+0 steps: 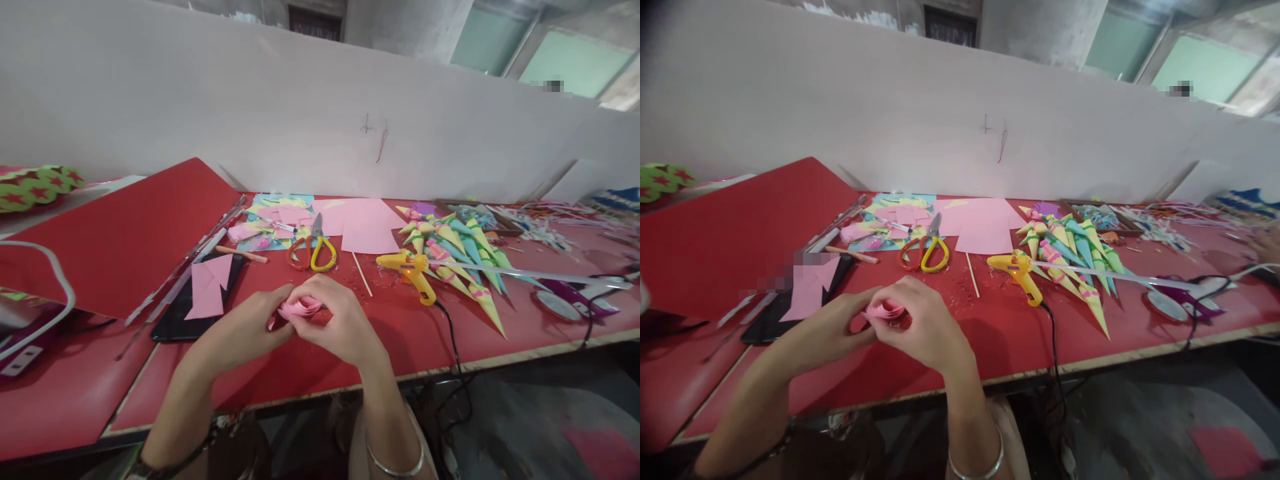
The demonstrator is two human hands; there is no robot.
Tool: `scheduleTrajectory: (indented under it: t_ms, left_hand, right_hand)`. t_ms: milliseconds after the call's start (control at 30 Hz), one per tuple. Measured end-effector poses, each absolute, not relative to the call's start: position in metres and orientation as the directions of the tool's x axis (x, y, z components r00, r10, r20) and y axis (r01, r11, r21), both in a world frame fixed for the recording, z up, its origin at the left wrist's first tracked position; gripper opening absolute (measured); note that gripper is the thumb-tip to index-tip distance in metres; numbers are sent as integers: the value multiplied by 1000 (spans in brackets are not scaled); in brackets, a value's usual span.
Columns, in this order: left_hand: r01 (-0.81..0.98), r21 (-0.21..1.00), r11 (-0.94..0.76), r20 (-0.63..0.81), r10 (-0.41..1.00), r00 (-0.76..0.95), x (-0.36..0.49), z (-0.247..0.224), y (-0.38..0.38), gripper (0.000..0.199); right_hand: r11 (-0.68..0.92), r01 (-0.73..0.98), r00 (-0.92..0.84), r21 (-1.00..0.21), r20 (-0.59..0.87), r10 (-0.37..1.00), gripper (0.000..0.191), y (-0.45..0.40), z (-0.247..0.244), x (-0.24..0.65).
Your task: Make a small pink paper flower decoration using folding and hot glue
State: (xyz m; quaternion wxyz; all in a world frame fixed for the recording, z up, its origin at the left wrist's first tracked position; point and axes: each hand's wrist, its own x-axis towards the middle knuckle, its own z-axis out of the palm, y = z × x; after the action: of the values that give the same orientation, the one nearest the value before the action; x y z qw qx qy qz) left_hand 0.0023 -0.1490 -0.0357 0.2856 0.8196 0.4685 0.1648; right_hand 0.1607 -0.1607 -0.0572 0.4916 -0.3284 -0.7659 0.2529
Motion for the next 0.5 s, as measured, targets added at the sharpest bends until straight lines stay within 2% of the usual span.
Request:
scheduleTrajectory:
  t_ms: [167, 367, 500]
  left_hand:
    - [640, 627, -445, 61, 846, 529, -4, -32, -150, 16]
    - [528, 717, -454, 124, 829, 545, -8, -33, -146, 23]
    - [469, 787, -401, 160, 867, 472, -3, -36, -141, 24]
  right_hand:
    - [661, 214, -234, -719, 619, 749, 1, -161, -54, 162]
    - [628, 145, -191, -765, 601, 776, 6, -160, -56, 164]
    - [621, 176, -166, -763, 599, 783, 5, -158, -57, 163]
